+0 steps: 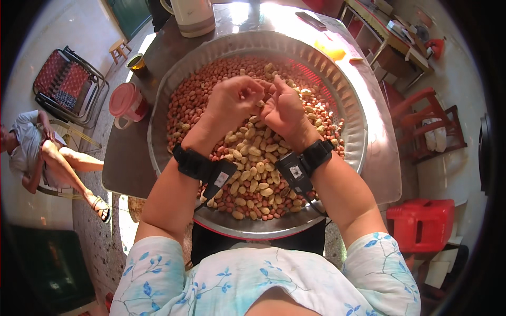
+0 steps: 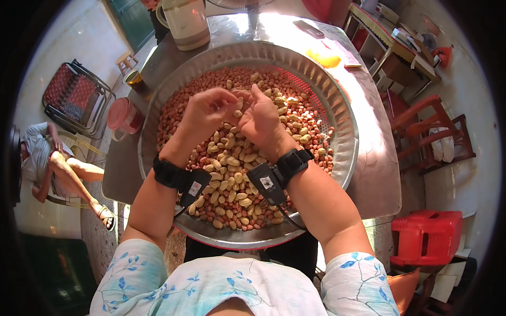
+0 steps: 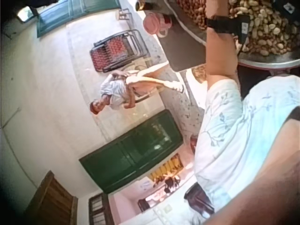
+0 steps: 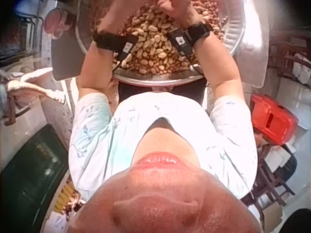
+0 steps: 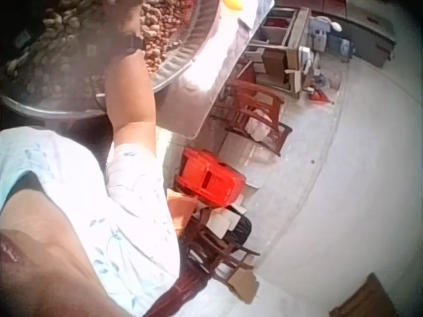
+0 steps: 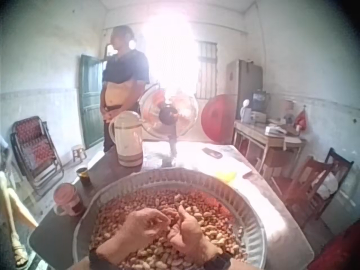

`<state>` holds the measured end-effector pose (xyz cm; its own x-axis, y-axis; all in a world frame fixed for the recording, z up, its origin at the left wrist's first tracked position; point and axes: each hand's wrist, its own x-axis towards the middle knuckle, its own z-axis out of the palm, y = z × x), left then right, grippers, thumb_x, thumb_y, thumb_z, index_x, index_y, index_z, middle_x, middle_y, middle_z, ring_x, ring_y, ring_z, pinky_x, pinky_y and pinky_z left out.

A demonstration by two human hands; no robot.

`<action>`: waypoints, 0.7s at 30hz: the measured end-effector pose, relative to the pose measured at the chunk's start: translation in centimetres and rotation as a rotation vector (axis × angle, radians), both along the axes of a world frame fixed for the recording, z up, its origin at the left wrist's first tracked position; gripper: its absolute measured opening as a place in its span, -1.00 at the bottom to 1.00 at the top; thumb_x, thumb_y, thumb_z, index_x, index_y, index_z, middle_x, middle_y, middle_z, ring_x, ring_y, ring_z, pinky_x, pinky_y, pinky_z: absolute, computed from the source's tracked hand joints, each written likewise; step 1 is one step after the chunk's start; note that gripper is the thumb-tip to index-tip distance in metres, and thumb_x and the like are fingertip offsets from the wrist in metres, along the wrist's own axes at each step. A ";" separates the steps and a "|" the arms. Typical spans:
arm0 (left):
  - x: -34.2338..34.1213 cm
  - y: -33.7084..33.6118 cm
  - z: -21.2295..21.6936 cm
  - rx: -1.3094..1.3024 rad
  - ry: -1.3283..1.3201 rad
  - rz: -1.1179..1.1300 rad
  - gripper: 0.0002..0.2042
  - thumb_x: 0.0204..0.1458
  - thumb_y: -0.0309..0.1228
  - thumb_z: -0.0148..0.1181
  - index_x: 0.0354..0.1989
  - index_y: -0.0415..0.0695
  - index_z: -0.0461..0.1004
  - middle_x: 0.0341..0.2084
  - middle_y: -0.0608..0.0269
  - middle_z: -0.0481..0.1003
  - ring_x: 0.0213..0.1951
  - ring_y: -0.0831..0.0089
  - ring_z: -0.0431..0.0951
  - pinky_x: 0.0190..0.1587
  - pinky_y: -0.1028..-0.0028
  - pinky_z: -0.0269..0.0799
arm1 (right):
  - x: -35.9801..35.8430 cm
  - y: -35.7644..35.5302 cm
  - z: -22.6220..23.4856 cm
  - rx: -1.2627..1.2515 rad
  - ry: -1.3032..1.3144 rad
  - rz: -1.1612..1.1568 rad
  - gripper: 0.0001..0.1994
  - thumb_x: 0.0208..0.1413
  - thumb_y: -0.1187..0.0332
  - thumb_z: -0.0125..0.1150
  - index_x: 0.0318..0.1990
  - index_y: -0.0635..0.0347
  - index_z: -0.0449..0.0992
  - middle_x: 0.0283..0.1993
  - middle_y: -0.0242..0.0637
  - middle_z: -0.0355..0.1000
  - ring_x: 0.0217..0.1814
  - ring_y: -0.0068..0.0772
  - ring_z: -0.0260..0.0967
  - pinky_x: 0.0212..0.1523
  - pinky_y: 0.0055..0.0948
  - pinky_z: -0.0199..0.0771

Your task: The person peels peanuts by hand, removing the shells and placing the kernels into a metal tray while discarding the shells into a smaller basket on the floor.

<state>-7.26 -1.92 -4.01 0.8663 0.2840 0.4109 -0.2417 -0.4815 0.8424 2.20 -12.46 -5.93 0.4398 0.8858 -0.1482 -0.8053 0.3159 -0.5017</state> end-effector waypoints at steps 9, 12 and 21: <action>0.2 -0.7 -0.5 0.355 0.048 0.126 -0.88 -0.19 -0.56 0.14 -0.42 -0.20 0.42 -0.46 0.19 0.40 -0.42 0.39 0.45 -0.38 0.51 0.37 | -0.4 0.1 0.4 0.069 0.095 -0.057 -0.64 0.16 0.12 -0.29 -0.26 0.29 0.25 -0.27 -0.18 0.24 -0.19 -0.26 0.24 -0.15 -0.37 0.33; 0.4 -1.2 -0.6 0.340 -0.033 0.101 -0.88 -0.18 -0.57 0.12 -0.40 -0.21 0.41 -0.41 0.17 0.42 -0.36 0.34 0.47 -0.34 0.49 0.38 | -0.4 0.1 0.2 0.090 0.106 -0.077 -0.65 0.17 0.13 -0.29 -0.26 0.28 0.25 -0.26 -0.19 0.24 -0.19 -0.29 0.24 -0.13 -0.36 0.31; 0.0 -1.3 0.1 0.446 -0.060 0.072 -0.85 -0.14 -0.59 0.10 -0.35 -0.18 0.43 -0.31 0.16 0.43 -0.31 0.31 0.47 -0.29 0.47 0.40 | -0.9 0.1 0.6 0.080 0.101 -0.127 -0.67 0.17 0.15 -0.28 -0.29 0.28 0.25 -0.30 -0.22 0.25 -0.24 -0.33 0.24 -0.15 -0.39 0.30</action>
<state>-7.23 -3.26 -3.94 0.8216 0.1266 0.5559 -0.2365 -0.8114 0.5344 1.35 -12.37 -5.32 0.5357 0.8345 -0.1288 -0.8011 0.4541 -0.3900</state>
